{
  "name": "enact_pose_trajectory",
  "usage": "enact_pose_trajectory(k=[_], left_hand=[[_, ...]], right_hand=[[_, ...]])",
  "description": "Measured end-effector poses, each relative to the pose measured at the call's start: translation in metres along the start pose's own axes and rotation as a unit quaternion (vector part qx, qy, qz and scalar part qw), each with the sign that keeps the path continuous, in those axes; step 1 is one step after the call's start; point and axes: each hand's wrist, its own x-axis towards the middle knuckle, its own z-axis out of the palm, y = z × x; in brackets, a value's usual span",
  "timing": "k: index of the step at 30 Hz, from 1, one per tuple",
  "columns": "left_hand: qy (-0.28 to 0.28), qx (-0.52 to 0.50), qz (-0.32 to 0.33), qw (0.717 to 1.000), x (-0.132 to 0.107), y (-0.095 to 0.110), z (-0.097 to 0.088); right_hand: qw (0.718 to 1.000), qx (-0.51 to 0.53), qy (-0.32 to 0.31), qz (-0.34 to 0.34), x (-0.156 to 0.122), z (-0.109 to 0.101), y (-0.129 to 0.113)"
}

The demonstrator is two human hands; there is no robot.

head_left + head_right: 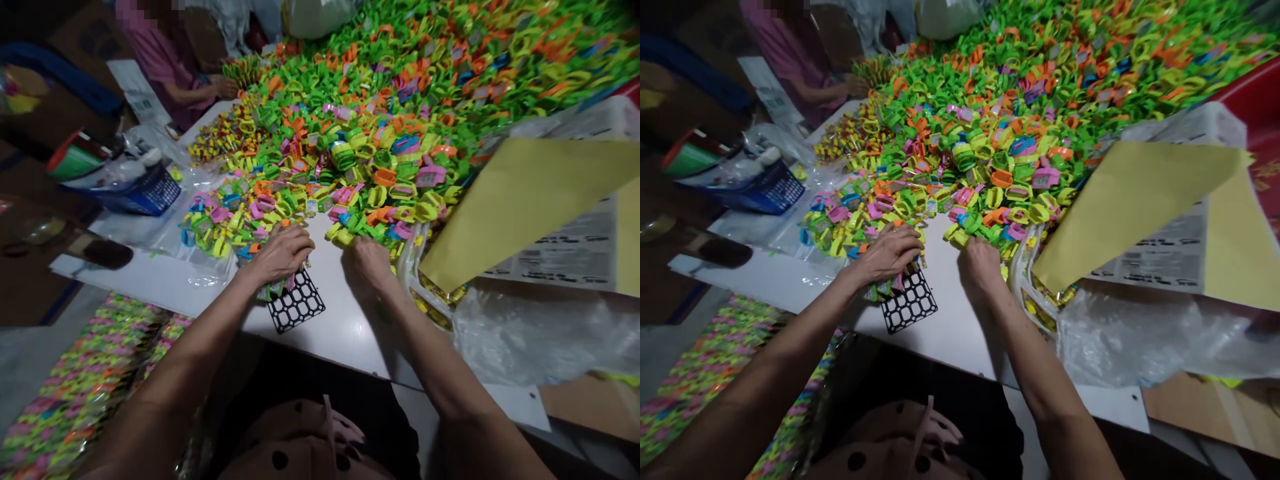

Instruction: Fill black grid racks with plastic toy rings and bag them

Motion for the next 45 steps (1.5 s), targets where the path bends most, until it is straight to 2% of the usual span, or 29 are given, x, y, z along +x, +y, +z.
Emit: enact_pose_trajectory(k=[2, 4, 5, 6, 8, 10, 12, 14, 17, 20, 25, 28, 30, 33, 35, 37, 38, 40, 42, 45], left_hand=[[-0.002, 0.004, -0.004, 1.0, 0.0, 0.0, 0.002], [-0.005, 0.005, -0.006, 1.0, -0.001, 0.0, 0.0], [0.001, 0.005, -0.004, 1.0, -0.001, 0.0, -0.002], [0.015, 0.008, -0.003, 1.0, -0.003, 0.001, -0.006], [0.055, 0.017, -0.005, 0.998, -0.009, 0.004, -0.015], [0.069, 0.027, -0.007, 0.997, -0.019, 0.008, -0.022], [0.046, 0.029, 0.002, 0.999, -0.031, 0.012, -0.023], [0.026, 0.02, 0.013, 0.999, -0.042, 0.013, -0.018], [0.042, -0.008, 0.012, 0.999, -0.052, 0.012, -0.007], [0.054, -0.032, 0.017, 0.998, -0.054, 0.009, -0.003], [0.054, -0.043, 0.013, 0.998, -0.055, 0.008, -0.003], [0.055, -0.034, 0.008, 0.998, -0.054, 0.007, -0.002], [0.059, -0.016, -0.006, 0.998, -0.053, 0.004, -0.003], [0.055, 0.003, -0.02, 0.998, -0.055, 0.002, -0.005], [0.049, 0.009, -0.01, 0.999, -0.059, 0.002, -0.005], [0.054, 0.016, -0.001, 0.998, -0.065, 0.003, -0.005], [0.059, 0.02, -0.001, 0.998, -0.068, 0.004, -0.006], [0.058, 0.029, -0.003, 0.998, -0.069, 0.005, -0.009], [0.057, 0.043, -0.005, 0.997, -0.063, 0.007, -0.017], [0.034, 0.08, -0.007, 0.996, -0.043, 0.009, -0.029]], right_hand=[[0.999, 0.049, 0.002, 0.002, -0.008, -0.005, 0.005], [0.984, 0.178, 0.03, 0.0, -0.021, -0.011, 0.008], [0.961, 0.27, 0.052, -0.004, -0.03, -0.013, 0.006], [0.927, 0.367, 0.076, -0.011, -0.039, -0.013, 0.003], [0.842, 0.528, 0.105, -0.023, -0.056, -0.008, -0.012], [0.784, 0.616, 0.073, -0.021, -0.069, 0.004, -0.032], [0.759, 0.651, 0.004, -0.001, -0.074, 0.02, -0.053], [0.75, 0.66, -0.028, 0.032, -0.072, 0.032, -0.069], [0.755, 0.654, 0.026, 0.037, -0.064, 0.043, -0.085], [0.777, 0.628, 0.047, 0.007, -0.058, 0.054, -0.091], [0.868, 0.488, 0.054, -0.072, -0.055, 0.067, -0.095], [0.926, 0.363, 0.04, -0.101, -0.049, 0.058, -0.104], [0.949, 0.301, 0.012, -0.097, -0.045, 0.049, -0.11], [0.944, 0.31, -0.014, -0.112, -0.042, 0.04, -0.104], [0.916, 0.371, -0.032, -0.149, -0.04, 0.038, -0.092], [0.898, 0.413, -0.033, -0.15, -0.031, 0.035, -0.081], [0.902, 0.411, -0.022, -0.126, -0.024, 0.032, -0.078], [0.932, 0.361, 0.002, -0.045, -0.005, 0.023, -0.079], [0.951, 0.308, -0.001, 0.023, 0.014, 0.014, -0.084], [0.954, 0.295, -0.031, 0.051, 0.022, 0.012, -0.083]])
